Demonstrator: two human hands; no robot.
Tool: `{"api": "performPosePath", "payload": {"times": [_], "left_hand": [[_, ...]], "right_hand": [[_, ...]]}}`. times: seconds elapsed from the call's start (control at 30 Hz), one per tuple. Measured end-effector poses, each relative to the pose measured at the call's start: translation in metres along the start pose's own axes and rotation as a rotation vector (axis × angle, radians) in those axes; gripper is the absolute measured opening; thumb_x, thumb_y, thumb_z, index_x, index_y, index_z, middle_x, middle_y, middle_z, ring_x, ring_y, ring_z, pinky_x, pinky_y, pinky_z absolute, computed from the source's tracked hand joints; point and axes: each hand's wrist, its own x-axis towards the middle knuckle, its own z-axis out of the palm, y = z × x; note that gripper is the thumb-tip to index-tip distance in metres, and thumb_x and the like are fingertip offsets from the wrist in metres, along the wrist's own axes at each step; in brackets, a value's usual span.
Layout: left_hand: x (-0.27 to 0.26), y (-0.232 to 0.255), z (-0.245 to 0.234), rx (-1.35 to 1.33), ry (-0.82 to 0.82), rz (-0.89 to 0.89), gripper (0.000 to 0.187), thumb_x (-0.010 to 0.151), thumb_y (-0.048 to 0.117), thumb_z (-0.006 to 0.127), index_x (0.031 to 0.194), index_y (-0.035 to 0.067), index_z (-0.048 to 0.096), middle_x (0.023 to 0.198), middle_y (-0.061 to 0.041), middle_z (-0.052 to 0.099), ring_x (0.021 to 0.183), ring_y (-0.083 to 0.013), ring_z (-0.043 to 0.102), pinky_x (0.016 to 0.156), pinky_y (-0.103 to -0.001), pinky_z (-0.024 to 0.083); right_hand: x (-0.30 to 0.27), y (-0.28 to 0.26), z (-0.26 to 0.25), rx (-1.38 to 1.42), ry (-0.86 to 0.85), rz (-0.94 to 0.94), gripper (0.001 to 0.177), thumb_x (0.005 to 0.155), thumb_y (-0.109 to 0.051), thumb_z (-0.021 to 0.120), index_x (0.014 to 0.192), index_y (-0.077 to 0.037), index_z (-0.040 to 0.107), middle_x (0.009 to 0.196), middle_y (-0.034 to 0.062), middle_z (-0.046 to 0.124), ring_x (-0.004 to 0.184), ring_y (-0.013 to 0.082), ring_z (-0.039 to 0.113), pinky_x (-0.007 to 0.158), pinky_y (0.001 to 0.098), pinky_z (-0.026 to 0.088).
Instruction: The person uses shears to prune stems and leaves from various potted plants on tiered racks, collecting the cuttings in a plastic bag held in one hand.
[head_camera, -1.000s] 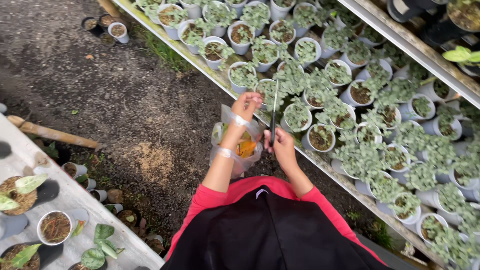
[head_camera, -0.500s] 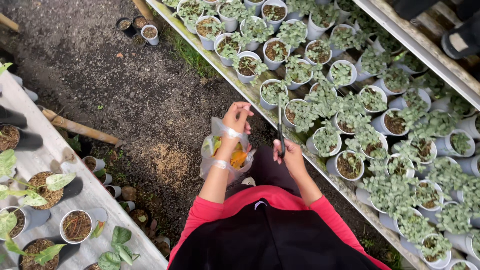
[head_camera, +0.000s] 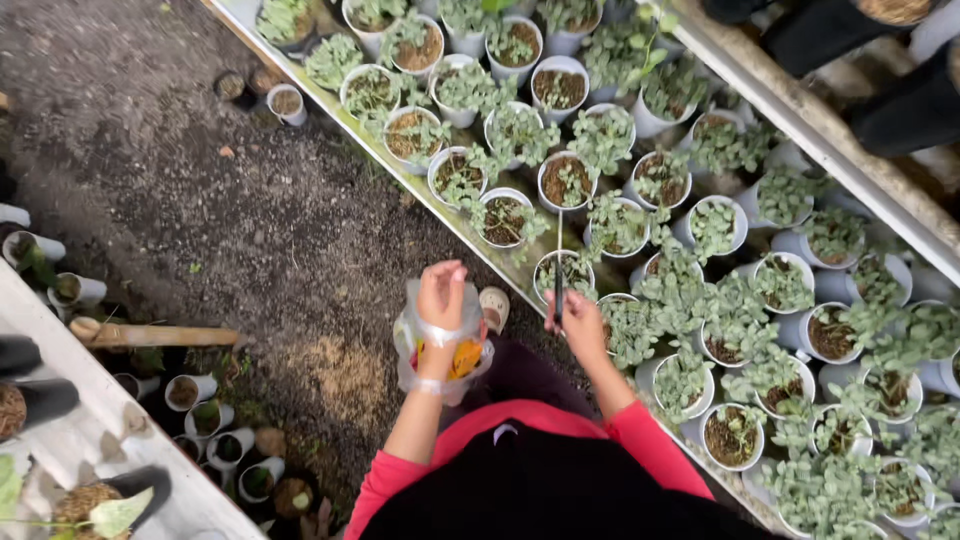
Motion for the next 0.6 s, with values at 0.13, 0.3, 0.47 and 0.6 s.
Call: {"api": "performPosePath", "payload": {"times": [0.13, 0.3, 0.47, 0.6], "left_hand": [[0.05, 0.019, 0.014, 0.074, -0.117, -0.016, 0.013, 0.102, 0.01, 0.059, 0.107, 0.001, 0.067, 0.094, -0.014, 0.07, 0.093, -0.031, 0.072, 0.088, -0.043, 0.056], [0.094, 0.027, 0.037, 0.096, -0.349, -0.093, 0.064, 0.098, 0.037, 0.06, 0.141, -0.009, 0.045, 0.128, -0.03, 0.062, 0.123, -0.0438, 0.059, 0.108, -0.058, 0.045], [0.11, -0.011, 0.047, 0.121, -0.392, -0.216, 0.033, 0.103, 0.019, 0.055, 0.132, 0.003, 0.055, 0.097, -0.014, 0.075, 0.099, -0.0363, 0.072, 0.095, -0.052, 0.053], [0.13, -0.038, 0.052, 0.252, -0.239, -0.369, 0.023, 0.108, 0.026, 0.045, 0.117, 0.017, 0.064, 0.077, -0.006, 0.074, 0.086, -0.0282, 0.071, 0.087, -0.042, 0.055]], "right_hand": [[0.065, 0.016, 0.025, -0.045, 0.024, -0.014, 0.021, 0.1, -0.018, 0.068, 0.083, -0.007, 0.069, 0.06, 0.011, 0.068, 0.052, 0.0141, 0.06, 0.053, 0.0212, 0.047], [0.09, -0.019, 0.069, -0.393, -0.084, -0.389, 0.013, 0.088, -0.007, 0.076, 0.1, -0.001, 0.076, 0.094, 0.0197, 0.077, 0.093, 0.0385, 0.073, 0.085, 0.0437, 0.057], [0.104, -0.055, 0.098, -0.46, -0.222, -0.366, 0.016, 0.093, -0.017, 0.072, 0.105, -0.007, 0.074, 0.095, 0.0162, 0.077, 0.09, 0.0377, 0.072, 0.081, 0.0451, 0.058], [0.105, -0.088, 0.109, -0.353, -0.046, -0.261, 0.021, 0.097, -0.016, 0.069, 0.116, -0.01, 0.074, 0.102, 0.0095, 0.08, 0.095, 0.0298, 0.075, 0.083, 0.0399, 0.059]]}}
